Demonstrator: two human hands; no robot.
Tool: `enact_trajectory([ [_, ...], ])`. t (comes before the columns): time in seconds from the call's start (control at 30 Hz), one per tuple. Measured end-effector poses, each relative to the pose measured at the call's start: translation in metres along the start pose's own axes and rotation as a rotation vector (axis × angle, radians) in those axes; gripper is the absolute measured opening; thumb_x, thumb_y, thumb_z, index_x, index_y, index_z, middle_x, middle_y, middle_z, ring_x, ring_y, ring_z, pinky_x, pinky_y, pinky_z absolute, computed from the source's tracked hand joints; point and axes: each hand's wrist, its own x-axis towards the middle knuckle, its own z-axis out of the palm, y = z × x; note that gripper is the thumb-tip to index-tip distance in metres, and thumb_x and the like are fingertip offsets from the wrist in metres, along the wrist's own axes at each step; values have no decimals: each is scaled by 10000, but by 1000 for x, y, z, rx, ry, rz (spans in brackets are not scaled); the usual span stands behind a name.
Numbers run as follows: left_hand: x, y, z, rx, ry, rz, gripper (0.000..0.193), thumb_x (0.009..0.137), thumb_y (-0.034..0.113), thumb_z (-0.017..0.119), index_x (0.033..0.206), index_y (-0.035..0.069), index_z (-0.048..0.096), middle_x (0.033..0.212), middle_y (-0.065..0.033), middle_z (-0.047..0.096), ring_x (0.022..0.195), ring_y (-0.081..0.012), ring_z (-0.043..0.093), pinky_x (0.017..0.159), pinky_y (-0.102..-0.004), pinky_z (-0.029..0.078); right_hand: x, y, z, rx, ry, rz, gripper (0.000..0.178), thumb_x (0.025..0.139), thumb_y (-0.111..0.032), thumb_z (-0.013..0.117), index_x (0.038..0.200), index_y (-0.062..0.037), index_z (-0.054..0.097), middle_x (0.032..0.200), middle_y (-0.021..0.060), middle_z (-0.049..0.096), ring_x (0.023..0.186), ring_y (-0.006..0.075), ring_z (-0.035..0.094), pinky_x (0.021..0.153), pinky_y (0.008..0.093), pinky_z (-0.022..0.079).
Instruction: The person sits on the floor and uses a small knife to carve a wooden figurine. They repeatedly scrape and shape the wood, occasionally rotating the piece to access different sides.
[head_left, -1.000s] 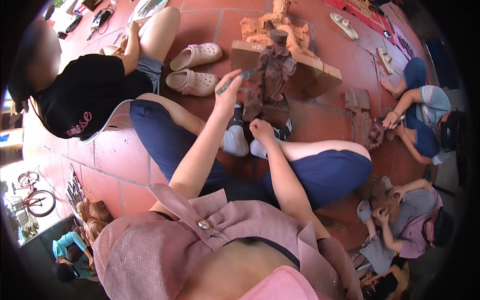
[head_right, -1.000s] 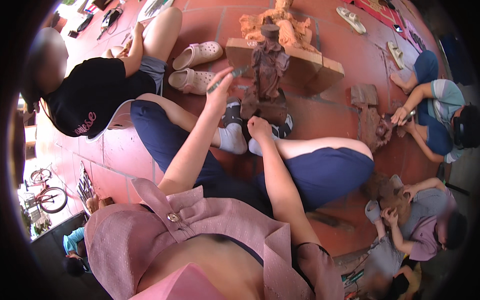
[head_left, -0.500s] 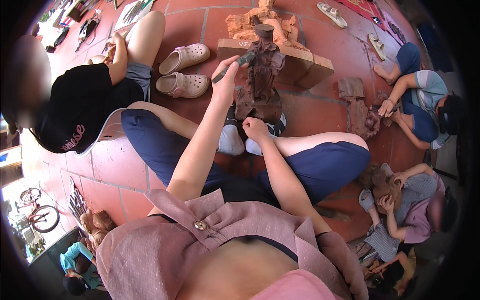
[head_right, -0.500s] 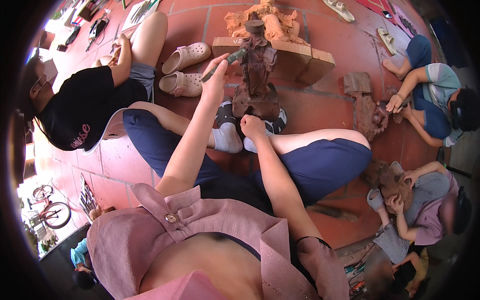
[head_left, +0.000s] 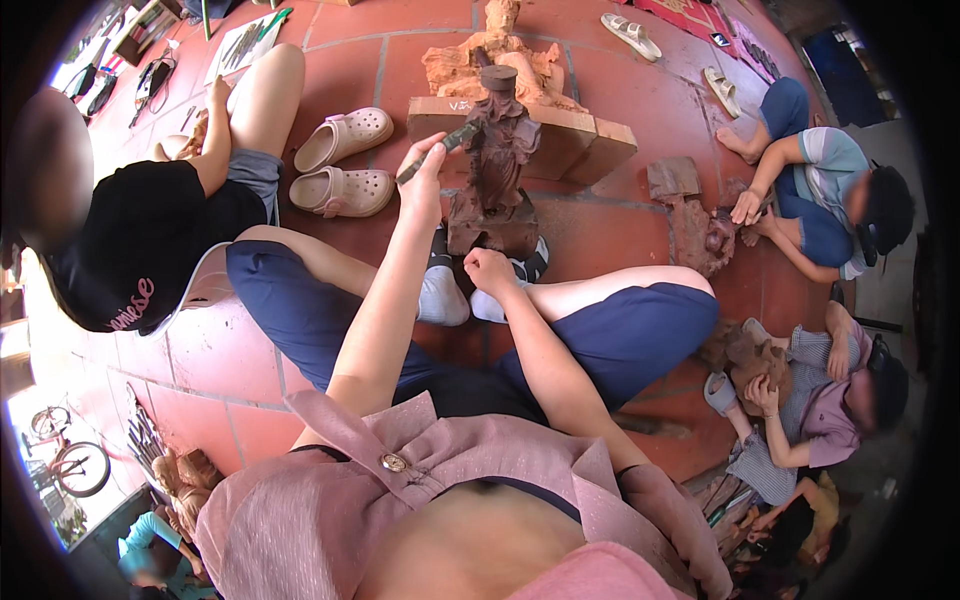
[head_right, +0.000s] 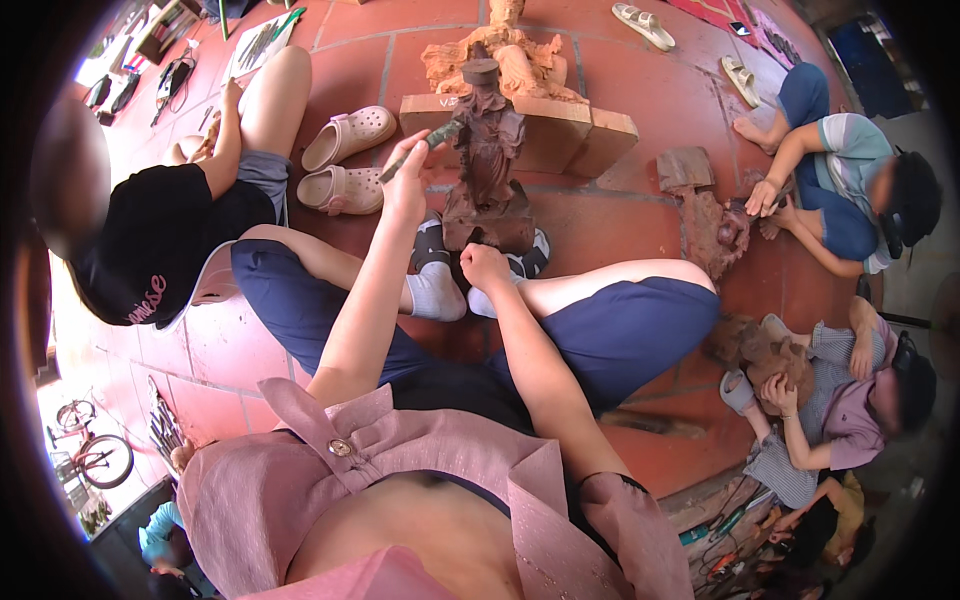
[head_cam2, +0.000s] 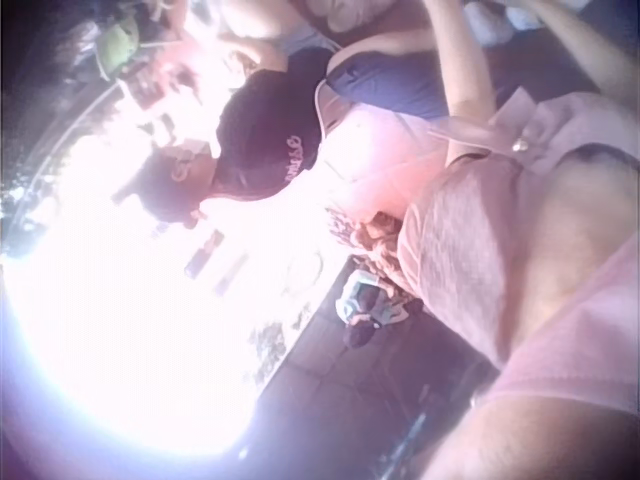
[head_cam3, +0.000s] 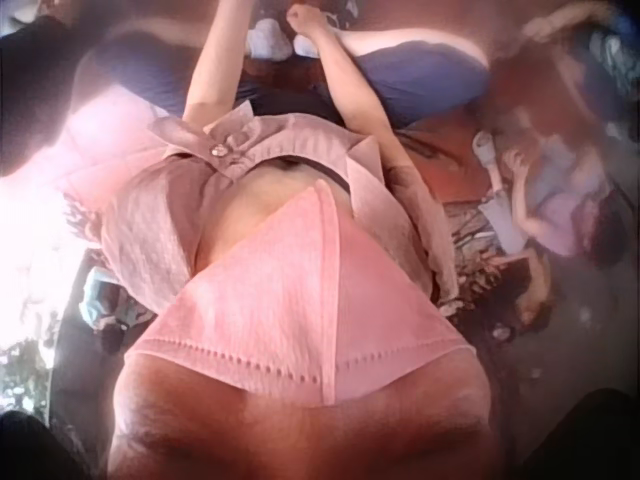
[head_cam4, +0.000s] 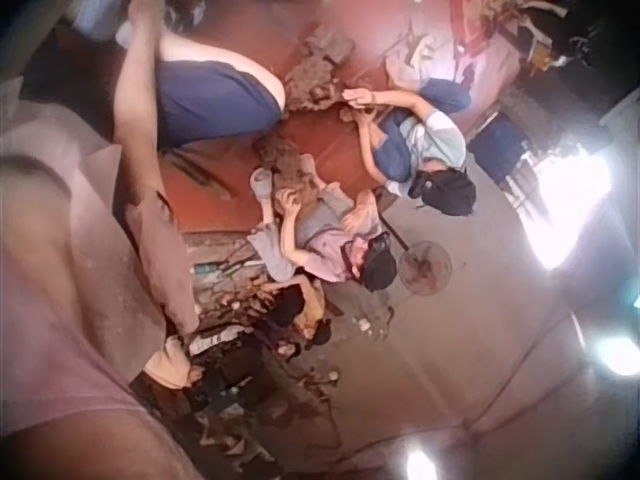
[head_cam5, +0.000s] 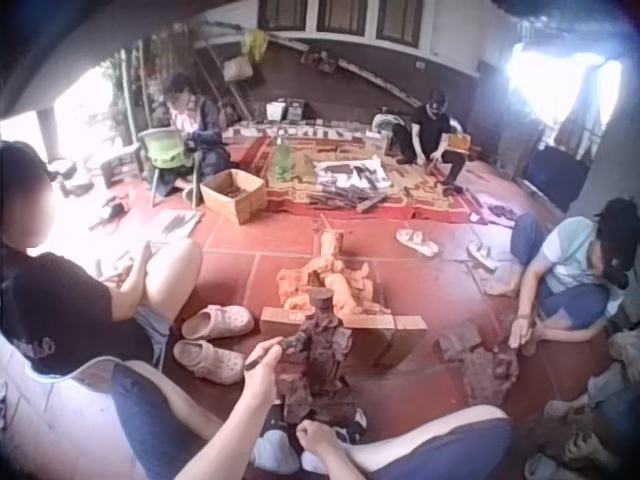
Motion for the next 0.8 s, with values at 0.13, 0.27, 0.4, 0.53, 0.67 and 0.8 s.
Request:
enact_trajectory([
  [0.13,6,11,5,-24,-28,-53,301,937,178,545,1201,34,556,1009,-95,677,874,-148,634,691,-289,531,2,-1,1,-81,18,-71,166,791,-203,612,881,-84,686,864,122,687,836,273,661,757,380,508],
  [0.27,-4,-9,-21,139,31,-12,254,920,141,553,1140,25,606,1003,-103,680,869,-143,643,749,-257,498,-4,-30,-20,273,154,-40,115,795,-117,619,890,-94,679,865,127,668,814,286,651,715,389,509],
  [0.4,-28,-1,-31,209,-58,-21,222,893,98,568,1081,0,636,899,-73,682,800,-127,641,720,-239,484,-13,-91,-87,386,529,-270,231,759,20,649,979,-53,641,864,105,617,702,249,624,655,332,509],
  [0.53,-37,28,-18,402,-421,-58,184,858,106,624,997,-2,675,822,-40,666,725,-100,601,655,-234,482,-7,-116,-143,-26,577,-560,359,747,16,657,1099,-45,618,1002,120,615,774,238,615,700,328,512],
  [0.67,-29,48,-8,848,-477,9,133,847,140,655,890,17,684,667,14,596,598,-53,520,529,-227,412,-6,-131,-164,248,268,-425,189,774,-34,658,961,-13,660,860,135,660,741,228,657,666,321,527],
  [0.8,-27,68,11,706,-559,320,138,802,155,709,814,22,675,651,9,596,620,-56,531,522,-265,434,-5,-128,-175,325,161,-373,142,772,-81,689,881,5,657,705,112,652,645,124,616,610,296,497],
])
